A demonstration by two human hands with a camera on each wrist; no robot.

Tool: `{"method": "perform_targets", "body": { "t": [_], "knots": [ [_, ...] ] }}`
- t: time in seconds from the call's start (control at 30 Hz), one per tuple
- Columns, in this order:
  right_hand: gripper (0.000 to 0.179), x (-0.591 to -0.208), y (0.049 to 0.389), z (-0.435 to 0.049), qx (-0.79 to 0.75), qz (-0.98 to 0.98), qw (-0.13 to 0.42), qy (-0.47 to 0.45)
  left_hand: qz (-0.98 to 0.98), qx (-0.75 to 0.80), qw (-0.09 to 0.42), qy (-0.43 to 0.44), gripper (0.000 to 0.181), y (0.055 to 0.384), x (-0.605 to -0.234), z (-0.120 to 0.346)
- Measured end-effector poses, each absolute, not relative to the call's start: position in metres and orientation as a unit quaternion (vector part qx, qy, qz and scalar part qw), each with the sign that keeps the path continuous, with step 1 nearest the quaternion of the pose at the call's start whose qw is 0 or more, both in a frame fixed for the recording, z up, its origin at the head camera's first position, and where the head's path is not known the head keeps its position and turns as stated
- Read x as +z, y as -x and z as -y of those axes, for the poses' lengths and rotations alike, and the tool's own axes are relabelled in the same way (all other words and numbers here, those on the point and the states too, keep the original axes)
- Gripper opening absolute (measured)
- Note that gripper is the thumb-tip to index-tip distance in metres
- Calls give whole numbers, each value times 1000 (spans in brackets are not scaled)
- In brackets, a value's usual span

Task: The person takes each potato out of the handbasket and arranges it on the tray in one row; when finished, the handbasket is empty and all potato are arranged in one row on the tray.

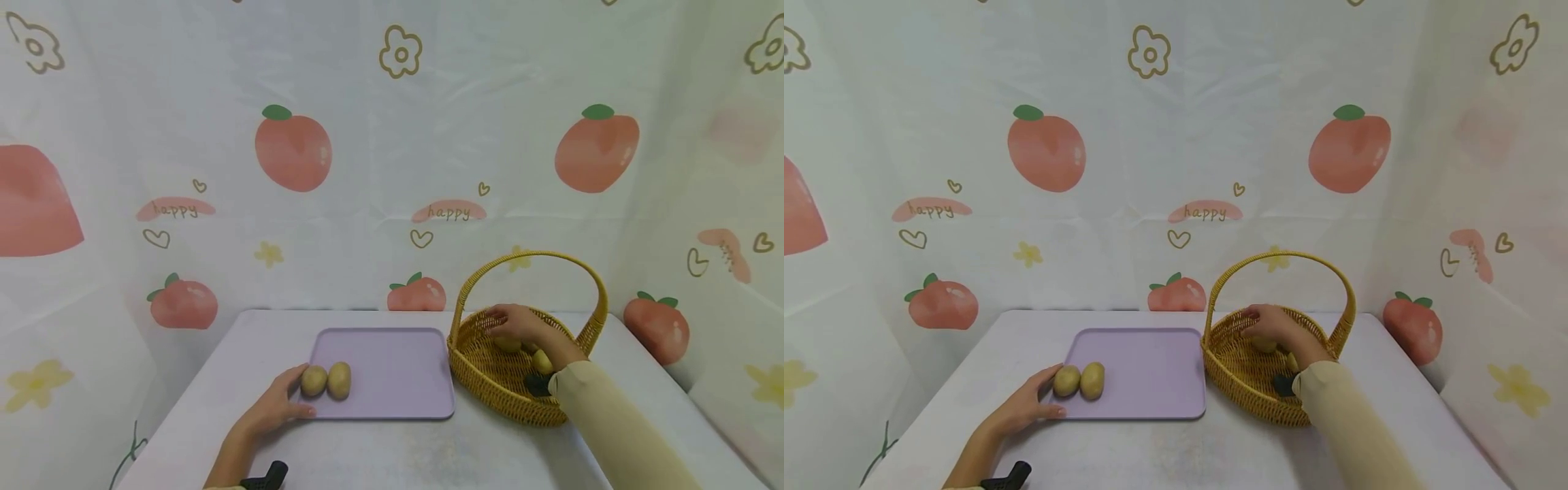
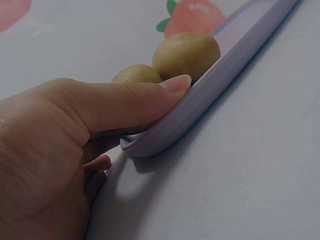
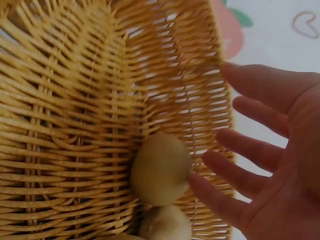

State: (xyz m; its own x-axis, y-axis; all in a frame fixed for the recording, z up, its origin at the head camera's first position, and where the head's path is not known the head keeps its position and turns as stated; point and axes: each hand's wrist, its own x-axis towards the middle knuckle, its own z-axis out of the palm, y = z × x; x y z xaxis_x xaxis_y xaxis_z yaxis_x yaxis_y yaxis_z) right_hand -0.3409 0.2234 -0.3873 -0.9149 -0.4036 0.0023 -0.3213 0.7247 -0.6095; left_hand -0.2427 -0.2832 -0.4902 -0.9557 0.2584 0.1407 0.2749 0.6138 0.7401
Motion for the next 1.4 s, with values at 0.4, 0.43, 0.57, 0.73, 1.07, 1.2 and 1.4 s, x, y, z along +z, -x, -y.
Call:
{"method": "perform_targets", "body": {
  "t": [0.4,0.43,0.57,0.73,1.07,1.2,1.4],
  "knots": [
    [45,-415,354,-227,-238,-949,121,170,898,-412,10,157,97,242,-487,280],
    [43,-417,354,-228,-230,-948,120,184,897,-412,11,158,96,242,-486,280],
    [34,-423,353,-232,-195,-951,103,218,896,-413,11,161,96,242,-487,279],
    [30,-424,353,-238,-196,-951,77,224,892,-419,14,166,96,243,-488,278],
    [49,-407,348,-236,-319,-922,104,193,888,-434,6,151,96,241,-486,281],
    [53,-402,344,-235,-335,-914,89,210,891,-431,4,145,96,240,-486,281],
    [59,-395,335,-234,-341,-908,66,234,894,-427,-5,134,99,241,-486,281]
  ]
}}
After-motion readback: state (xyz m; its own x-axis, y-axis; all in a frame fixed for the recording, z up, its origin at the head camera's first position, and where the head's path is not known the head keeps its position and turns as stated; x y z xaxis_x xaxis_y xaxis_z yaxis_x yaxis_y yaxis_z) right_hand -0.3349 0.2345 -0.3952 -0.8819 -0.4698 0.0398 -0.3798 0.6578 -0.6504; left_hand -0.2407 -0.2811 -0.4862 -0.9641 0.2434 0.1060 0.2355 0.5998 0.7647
